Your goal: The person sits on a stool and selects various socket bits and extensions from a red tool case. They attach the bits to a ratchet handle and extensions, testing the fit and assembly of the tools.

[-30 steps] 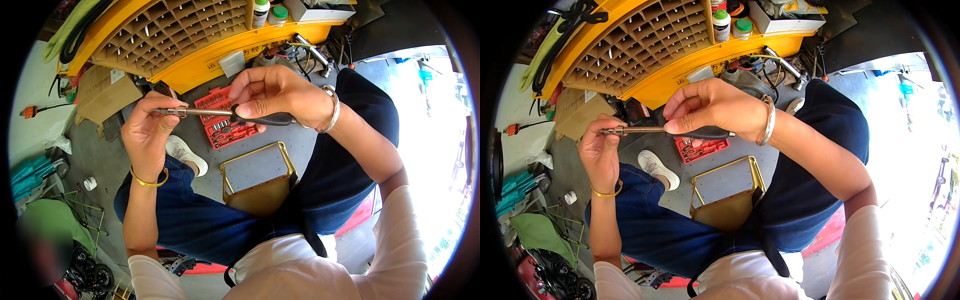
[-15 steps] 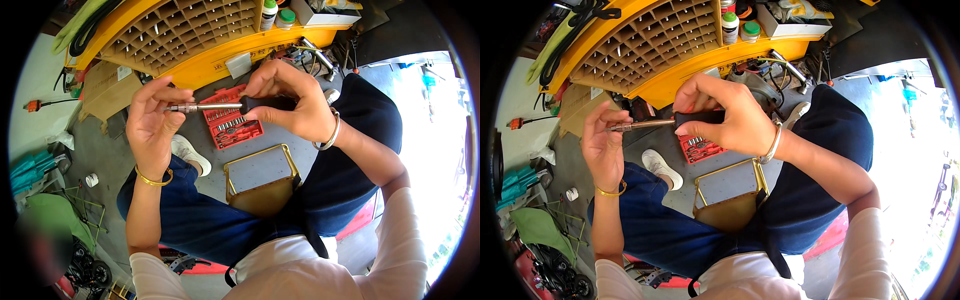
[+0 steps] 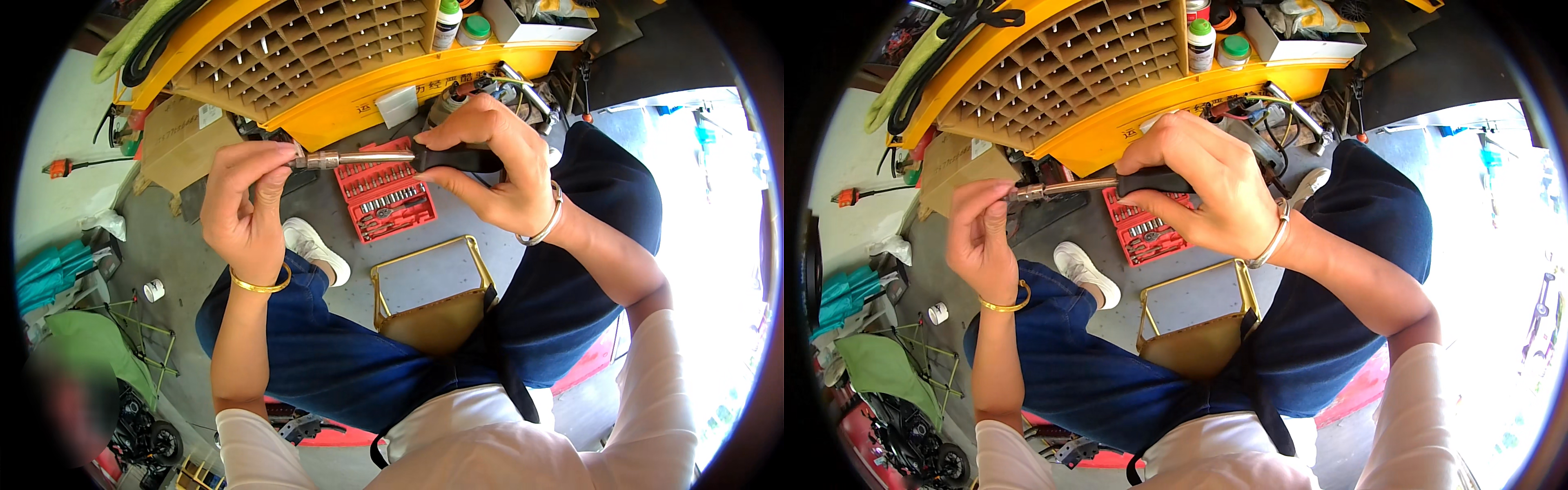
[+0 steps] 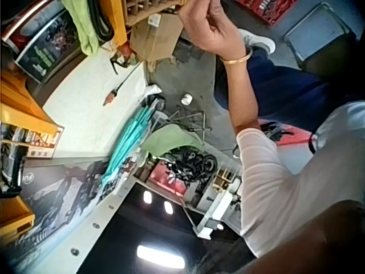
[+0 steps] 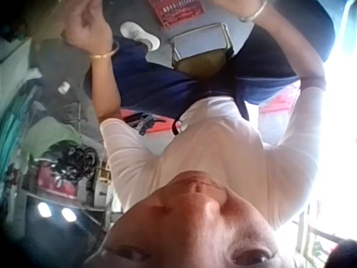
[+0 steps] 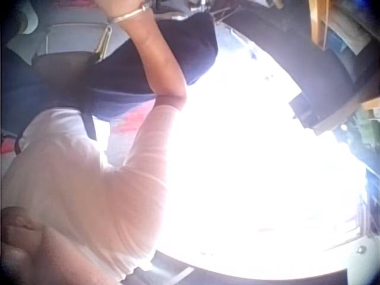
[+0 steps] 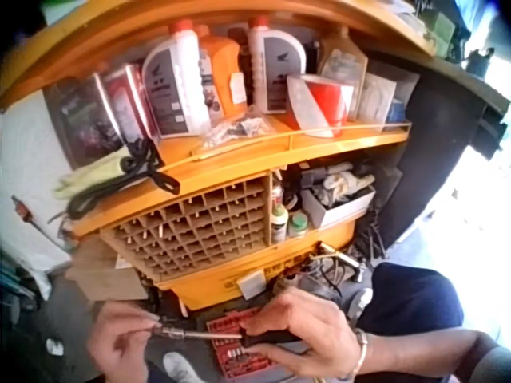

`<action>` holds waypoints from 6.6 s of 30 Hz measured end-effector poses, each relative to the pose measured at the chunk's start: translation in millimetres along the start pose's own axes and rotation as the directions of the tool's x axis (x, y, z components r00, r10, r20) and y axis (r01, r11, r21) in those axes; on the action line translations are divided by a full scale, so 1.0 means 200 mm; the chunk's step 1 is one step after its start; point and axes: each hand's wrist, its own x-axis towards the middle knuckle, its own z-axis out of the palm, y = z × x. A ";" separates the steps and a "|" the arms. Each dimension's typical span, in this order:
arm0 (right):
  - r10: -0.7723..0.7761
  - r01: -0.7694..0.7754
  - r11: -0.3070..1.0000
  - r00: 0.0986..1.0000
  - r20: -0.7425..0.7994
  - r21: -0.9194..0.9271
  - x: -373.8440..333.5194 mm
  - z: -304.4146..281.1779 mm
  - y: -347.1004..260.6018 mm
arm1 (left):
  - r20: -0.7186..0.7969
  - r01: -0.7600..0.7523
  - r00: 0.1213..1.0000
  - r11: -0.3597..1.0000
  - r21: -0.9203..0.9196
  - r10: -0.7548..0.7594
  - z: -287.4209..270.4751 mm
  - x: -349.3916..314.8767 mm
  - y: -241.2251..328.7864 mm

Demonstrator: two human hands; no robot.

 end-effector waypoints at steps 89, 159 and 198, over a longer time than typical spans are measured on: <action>0.236 -0.661 0.298 0.750 0.618 0.689 -0.11 0.12 -0.01 | 0.487 0.614 0.724 0.135 -0.778 -0.489 0.12 -0.03 0.03; 0.392 -0.645 0.502 0.764 0.513 0.577 -0.08 0.11 -0.01 | 0.664 0.373 0.639 -0.599 -0.709 -0.389 0.05 -0.05 -0.05; 0.096 -0.062 0.955 0.990 -0.104 0.289 -0.06 0.09 0.02 | 0.579 0.575 0.752 -0.117 -0.810 -0.315 0.10 -0.05 0.10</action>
